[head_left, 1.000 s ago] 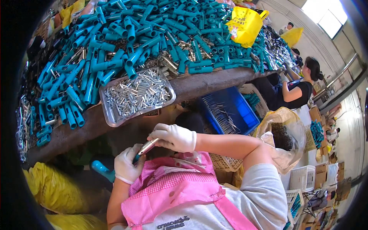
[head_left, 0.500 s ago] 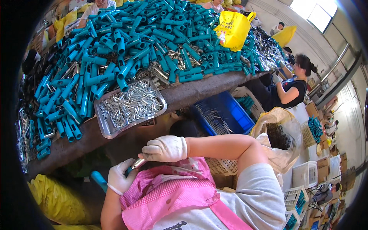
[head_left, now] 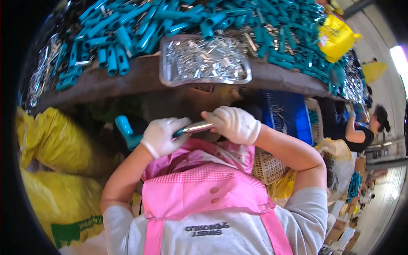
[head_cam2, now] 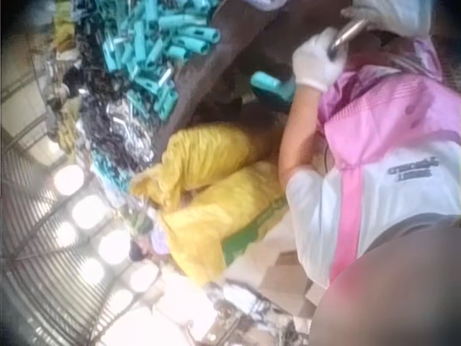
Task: Assembling plastic and metal components for mop or broom handles on a factory production line.
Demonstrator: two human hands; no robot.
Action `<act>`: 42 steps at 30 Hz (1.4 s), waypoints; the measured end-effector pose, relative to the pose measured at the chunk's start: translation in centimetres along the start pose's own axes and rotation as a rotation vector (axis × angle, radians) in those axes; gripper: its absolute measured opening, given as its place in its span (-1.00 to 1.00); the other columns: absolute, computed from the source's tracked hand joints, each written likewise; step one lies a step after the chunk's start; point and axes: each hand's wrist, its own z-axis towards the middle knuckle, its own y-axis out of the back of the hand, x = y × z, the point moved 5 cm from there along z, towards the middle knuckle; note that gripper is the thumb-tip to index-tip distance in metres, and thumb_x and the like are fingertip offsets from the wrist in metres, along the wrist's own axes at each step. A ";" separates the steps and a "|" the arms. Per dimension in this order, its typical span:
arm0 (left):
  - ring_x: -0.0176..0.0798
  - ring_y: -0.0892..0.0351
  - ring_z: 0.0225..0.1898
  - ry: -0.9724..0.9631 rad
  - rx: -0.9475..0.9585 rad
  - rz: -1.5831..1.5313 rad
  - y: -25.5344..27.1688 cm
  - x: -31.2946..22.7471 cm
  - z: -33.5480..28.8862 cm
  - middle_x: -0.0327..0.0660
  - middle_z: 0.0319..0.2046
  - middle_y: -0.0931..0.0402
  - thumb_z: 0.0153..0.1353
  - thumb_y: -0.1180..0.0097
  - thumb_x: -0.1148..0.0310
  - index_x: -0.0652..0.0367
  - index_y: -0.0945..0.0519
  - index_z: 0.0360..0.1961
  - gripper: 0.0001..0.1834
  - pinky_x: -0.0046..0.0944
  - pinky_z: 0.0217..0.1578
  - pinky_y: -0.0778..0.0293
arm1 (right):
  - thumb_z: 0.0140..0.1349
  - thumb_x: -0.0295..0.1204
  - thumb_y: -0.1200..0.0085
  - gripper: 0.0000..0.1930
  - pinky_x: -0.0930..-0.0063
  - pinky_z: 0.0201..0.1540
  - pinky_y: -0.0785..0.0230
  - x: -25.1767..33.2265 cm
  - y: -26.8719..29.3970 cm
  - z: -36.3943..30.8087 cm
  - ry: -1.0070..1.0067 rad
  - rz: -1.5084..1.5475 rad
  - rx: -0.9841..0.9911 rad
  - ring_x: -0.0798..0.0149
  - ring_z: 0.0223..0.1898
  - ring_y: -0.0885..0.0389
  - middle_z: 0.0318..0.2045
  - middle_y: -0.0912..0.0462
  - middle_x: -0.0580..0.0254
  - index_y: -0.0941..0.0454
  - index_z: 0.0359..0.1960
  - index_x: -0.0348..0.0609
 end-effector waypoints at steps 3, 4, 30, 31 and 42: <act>-0.04 -0.52 -0.48 -0.122 -0.033 0.236 0.4 -0.9 0.9 -0.15 -0.50 -0.49 -0.01 -0.18 0.22 0.07 -0.51 -0.16 -0.64 -0.09 -0.46 -0.46 | 0.18 -0.30 -0.07 -0.63 0.36 -0.32 -0.43 -1.9 -1.7 -1.4 -0.348 0.517 0.132 0.01 -0.36 -0.56 -0.39 -0.54 0.02 -0.43 -0.03 -0.22; -0.07 -0.51 -0.47 -0.171 -0.034 0.295 0.4 -1.1 -0.2 -0.15 -0.48 -0.48 -0.03 -0.19 0.22 0.07 -0.50 -0.14 -0.61 -0.09 -0.45 -0.45 | 0.28 -0.26 0.03 -0.68 0.37 -0.29 -0.42 -1.1 -2.6 -1.5 -0.399 0.621 0.203 0.05 -0.37 -0.56 -0.38 -0.57 0.04 -0.43 -0.05 -0.22; -0.08 -0.52 -0.39 -0.229 0.044 0.139 0.4 -3.3 1.2 -0.14 -0.41 -0.49 -0.04 -0.16 0.30 0.12 -0.50 -0.25 -0.71 -0.13 -0.39 -0.46 | 0.33 -0.12 0.15 -0.65 0.75 -0.64 0.03 -0.3 -3.6 -2.6 -1.112 1.569 0.846 0.67 -0.69 -0.11 -0.72 -0.22 0.57 -0.46 -0.35 -0.16; -0.02 -0.56 -0.31 -0.144 0.147 0.111 0.1 -2.9 0.9 -0.10 -0.33 -0.55 -0.06 -0.20 0.32 0.16 -0.51 -0.16 -0.63 -0.07 -0.32 -0.48 | 0.32 -0.16 0.11 -0.68 0.61 -0.64 -0.13 -0.7 -3.7 -2.4 -0.995 1.547 0.878 0.51 -0.72 -0.26 -0.75 -0.27 0.46 -0.46 -0.27 -0.19; -0.11 -0.54 -0.34 -0.367 -0.005 0.293 0.4 -3.5 -0.1 -0.16 -0.31 -0.55 -0.10 -0.09 0.37 0.18 -0.53 -0.17 -0.62 -0.14 -0.37 -0.48 | 0.32 -0.05 0.09 -0.62 0.62 -0.66 -0.14 -0.3 -5.0 -3.1 -0.904 1.581 0.898 0.56 -0.67 -0.24 -0.66 -0.34 0.51 -0.44 -0.33 -0.15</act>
